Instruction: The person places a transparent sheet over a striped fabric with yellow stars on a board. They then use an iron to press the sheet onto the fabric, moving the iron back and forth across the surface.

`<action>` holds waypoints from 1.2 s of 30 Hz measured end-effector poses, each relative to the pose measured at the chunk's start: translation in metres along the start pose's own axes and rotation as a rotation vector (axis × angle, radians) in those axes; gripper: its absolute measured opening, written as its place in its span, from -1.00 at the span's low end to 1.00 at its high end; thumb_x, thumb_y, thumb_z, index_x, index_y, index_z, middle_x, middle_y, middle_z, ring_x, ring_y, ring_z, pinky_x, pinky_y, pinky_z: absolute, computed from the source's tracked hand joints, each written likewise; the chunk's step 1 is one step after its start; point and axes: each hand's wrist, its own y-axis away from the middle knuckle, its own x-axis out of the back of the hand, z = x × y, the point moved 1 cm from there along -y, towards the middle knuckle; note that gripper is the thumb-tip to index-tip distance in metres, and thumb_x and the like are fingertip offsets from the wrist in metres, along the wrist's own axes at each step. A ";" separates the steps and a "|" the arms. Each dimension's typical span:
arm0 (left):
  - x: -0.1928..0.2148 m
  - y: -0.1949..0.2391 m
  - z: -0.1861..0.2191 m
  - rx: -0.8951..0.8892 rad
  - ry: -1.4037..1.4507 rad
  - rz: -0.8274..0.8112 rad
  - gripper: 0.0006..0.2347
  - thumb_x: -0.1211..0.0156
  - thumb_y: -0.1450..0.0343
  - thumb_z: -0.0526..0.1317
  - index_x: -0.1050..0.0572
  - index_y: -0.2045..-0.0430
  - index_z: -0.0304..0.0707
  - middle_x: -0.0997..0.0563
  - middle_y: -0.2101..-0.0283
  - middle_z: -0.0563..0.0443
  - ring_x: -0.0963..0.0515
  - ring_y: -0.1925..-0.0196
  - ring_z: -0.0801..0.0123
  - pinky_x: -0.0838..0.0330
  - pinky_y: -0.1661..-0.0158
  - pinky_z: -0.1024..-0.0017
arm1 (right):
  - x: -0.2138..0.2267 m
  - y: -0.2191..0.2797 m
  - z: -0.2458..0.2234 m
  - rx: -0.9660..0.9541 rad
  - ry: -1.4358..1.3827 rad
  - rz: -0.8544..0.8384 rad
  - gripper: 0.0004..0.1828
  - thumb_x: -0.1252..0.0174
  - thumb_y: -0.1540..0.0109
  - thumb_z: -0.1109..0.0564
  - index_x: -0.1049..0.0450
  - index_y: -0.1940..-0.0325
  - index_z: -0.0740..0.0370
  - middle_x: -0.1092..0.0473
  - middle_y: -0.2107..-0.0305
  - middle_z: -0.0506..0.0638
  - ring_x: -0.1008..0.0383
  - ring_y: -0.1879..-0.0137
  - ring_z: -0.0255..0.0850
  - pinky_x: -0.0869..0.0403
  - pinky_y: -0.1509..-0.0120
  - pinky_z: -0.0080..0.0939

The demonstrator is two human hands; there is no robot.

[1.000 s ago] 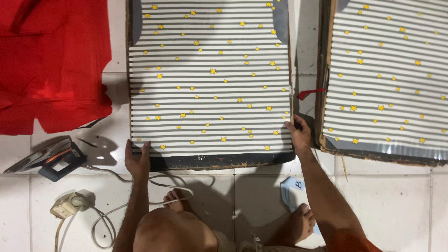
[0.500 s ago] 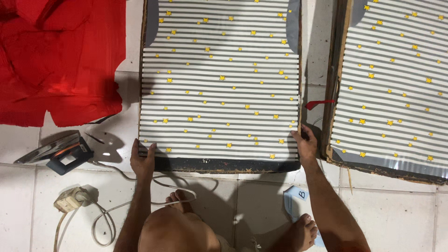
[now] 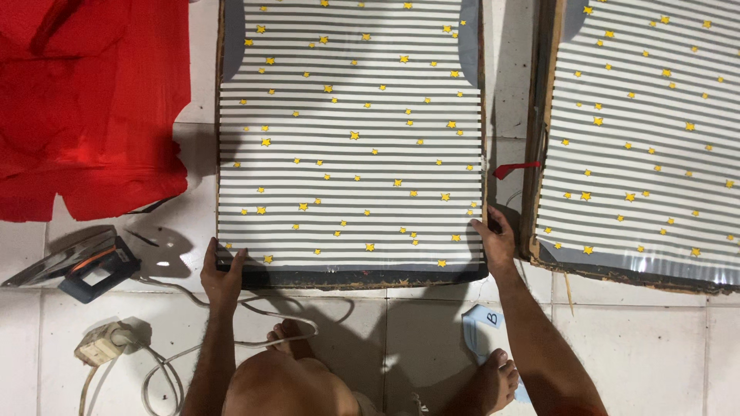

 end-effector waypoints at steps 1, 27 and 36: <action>0.001 0.001 0.007 -0.001 0.000 -0.005 -0.33 -0.40 -0.40 -0.07 -0.27 -0.36 -0.44 -0.35 -0.30 -0.54 -0.21 -0.41 -0.35 -0.04 -0.39 -0.08 | -0.001 -0.001 0.001 -0.001 -0.001 0.005 -0.30 -0.48 -0.12 0.10 -0.43 -0.32 0.14 -0.40 -0.10 0.19 -0.36 -0.30 0.00 -0.32 -0.37 0.01; -0.005 0.006 0.013 -0.022 0.038 0.045 -0.40 -0.39 -0.44 -0.12 -0.31 -0.33 -0.45 -0.40 -0.26 -0.50 -0.22 -0.42 -0.27 -0.02 -0.39 -0.07 | -0.008 0.008 -0.002 0.095 0.054 0.040 -0.33 -0.44 -0.16 0.10 -0.42 -0.36 0.05 -0.31 -0.29 0.21 -0.22 -0.47 0.00 -0.25 -0.53 -0.05; -0.010 -0.013 -0.030 0.088 -0.030 0.103 -0.41 -0.32 -0.34 -0.08 -0.42 -0.29 -0.30 -0.54 -0.21 -0.20 -0.49 -0.25 0.25 -0.28 -0.21 0.34 | 0.003 -0.043 0.074 0.155 0.020 0.073 -0.34 -0.43 -0.08 0.15 -0.51 -0.29 0.12 -0.56 0.07 -0.04 -0.47 0.02 -0.33 -0.46 -0.06 -0.28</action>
